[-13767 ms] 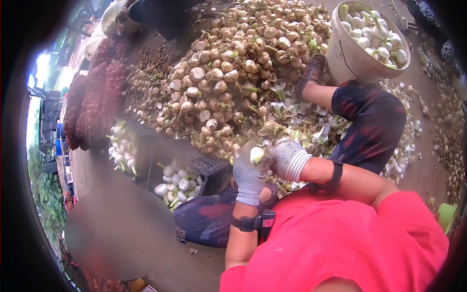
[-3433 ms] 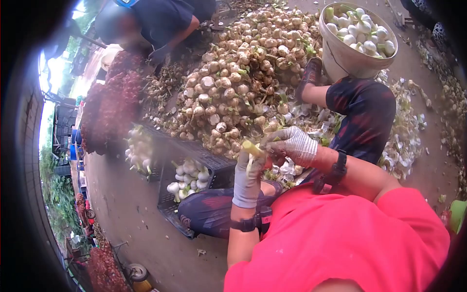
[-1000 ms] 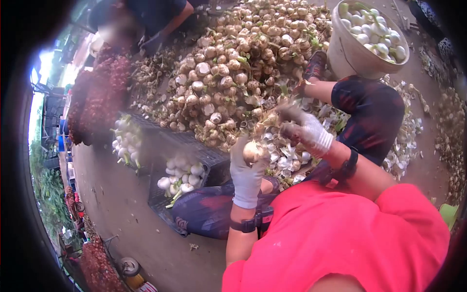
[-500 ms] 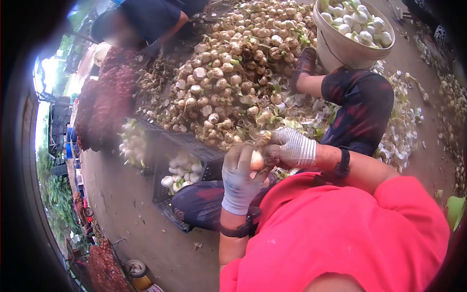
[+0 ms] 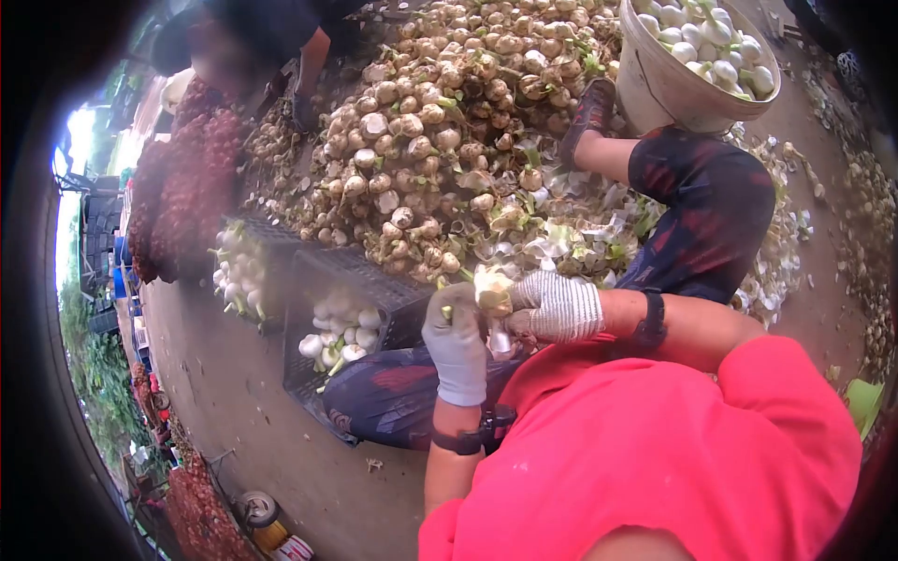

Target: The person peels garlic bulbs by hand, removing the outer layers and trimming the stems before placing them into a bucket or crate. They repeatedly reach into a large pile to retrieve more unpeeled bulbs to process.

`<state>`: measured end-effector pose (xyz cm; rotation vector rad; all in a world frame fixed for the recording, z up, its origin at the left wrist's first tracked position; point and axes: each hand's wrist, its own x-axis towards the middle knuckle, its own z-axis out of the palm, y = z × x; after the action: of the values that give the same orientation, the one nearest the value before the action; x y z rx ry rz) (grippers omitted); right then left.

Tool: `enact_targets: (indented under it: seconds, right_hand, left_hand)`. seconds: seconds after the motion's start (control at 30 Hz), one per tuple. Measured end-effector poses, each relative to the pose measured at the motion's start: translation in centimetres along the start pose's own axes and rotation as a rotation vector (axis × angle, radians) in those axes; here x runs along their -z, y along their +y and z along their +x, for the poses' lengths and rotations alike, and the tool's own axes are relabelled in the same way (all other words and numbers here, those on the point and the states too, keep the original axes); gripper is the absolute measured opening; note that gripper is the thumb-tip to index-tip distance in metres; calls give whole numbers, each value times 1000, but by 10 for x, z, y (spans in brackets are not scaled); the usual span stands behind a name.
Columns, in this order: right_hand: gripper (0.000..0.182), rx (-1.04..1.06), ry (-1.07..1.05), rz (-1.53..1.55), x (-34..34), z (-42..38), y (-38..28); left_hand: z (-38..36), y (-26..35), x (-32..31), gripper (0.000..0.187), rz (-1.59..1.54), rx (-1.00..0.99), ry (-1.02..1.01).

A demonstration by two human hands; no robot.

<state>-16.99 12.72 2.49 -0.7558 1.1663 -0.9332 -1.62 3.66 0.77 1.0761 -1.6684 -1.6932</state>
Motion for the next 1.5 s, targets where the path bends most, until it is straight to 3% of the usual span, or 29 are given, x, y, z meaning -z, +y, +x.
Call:
enact_targets:
  seconds: [0.03,0.1,0.13,0.2,0.23,0.33,0.37,0.4,0.43,0.47,0.53,0.6,0.63,0.67,0.73,0.83,0.9,0.93,1.0,1.07,1.13,1.23,1.27,1.3,1.33,1.37,1.4,1.47,1.5]
  right_hand:
    - [19,-1,3,3,3,1,-3]
    - [23,274,238,-958,16,2,-11]
    - [27,275,346,-1000,19,0,-20]
    - [24,235,479,-1069,39,13,-4]
    - [23,11,378,-1140,45,20,-6]
    - [24,-110,282,-1167,49,31,17]
    - [26,-141,203,-1143,45,28,17]
    - [26,-183,62,-1165,43,22,12]
    - [25,-189,-32,-1149,40,14,10]
    - [25,-194,-119,-1131,41,5,8]
    - [27,-143,-260,-797,60,-19,6]
    - [28,-151,-173,-581,80,-42,-2]
    - [30,-401,-135,-869,84,-40,-16]
    - [33,-626,-66,-1128,89,-33,-14]
    - [40,-628,279,-1397,107,-26,15]
    - [50,-403,443,-1262,129,25,7]
    - [49,-284,525,-1176,151,86,28]
    - [45,-256,558,-1153,167,123,51]
    - [34,-451,398,-1164,202,190,107]
    - [27,-507,407,-1250,213,209,126]
    - [27,-469,474,-1212,200,211,120]
    - [23,-72,491,-507,143,153,62]
    - [21,-42,402,-145,126,134,49]
    - [21,5,260,98,109,113,33]
    - [27,114,188,82,89,93,15]
    - [34,186,176,224,74,72,3]
    - [43,260,161,365,60,56,-4]
    - [44,309,351,682,29,40,-8]
    - [37,279,224,592,30,36,-4]
  left_hand:
    - [2,0,0,13,0,2,-3]
    - [5,-2,-1,7,153,-262,-103]
    - [1,0,2,7,148,-252,-99]
    - [-7,10,10,12,-152,38,-310]
    - [-5,13,10,8,-44,-96,-364]
    - [-12,28,27,15,-79,-116,-556]
    - [-15,37,33,15,-135,-106,-515]
    - [-11,42,39,12,-144,-266,-429]
    - [-8,36,57,16,-221,-300,-302]
    - [-9,32,75,22,-196,-323,-36]
    - [-5,13,150,35,-714,-293,309]
    - [12,9,228,33,-957,-471,-110]
    - [13,30,218,32,-358,-401,499]
    - [16,40,213,32,-364,-396,489]
    - [27,43,201,37,1067,-148,707]
    - [47,19,151,33,888,-274,396]
    - [60,11,98,31,571,-76,161]
    - [70,-14,82,28,507,-224,25]
    - [79,-17,46,32,554,-239,-186]
    - [79,-27,27,41,536,-203,-274]
    - [81,-37,22,53,616,-321,-267]
    - [77,-44,19,64,631,-268,-181]
    - [75,-52,19,73,673,-338,-197]
    - [72,-44,16,73,621,-350,-235]
    - [67,-36,13,73,569,-367,-268]
    - [58,-40,10,71,195,-104,-269]
    - [48,-32,9,66,-55,-93,-268]
    - [33,-22,7,67,-40,-143,-165]
    - [26,-16,6,67,-32,-167,-161]
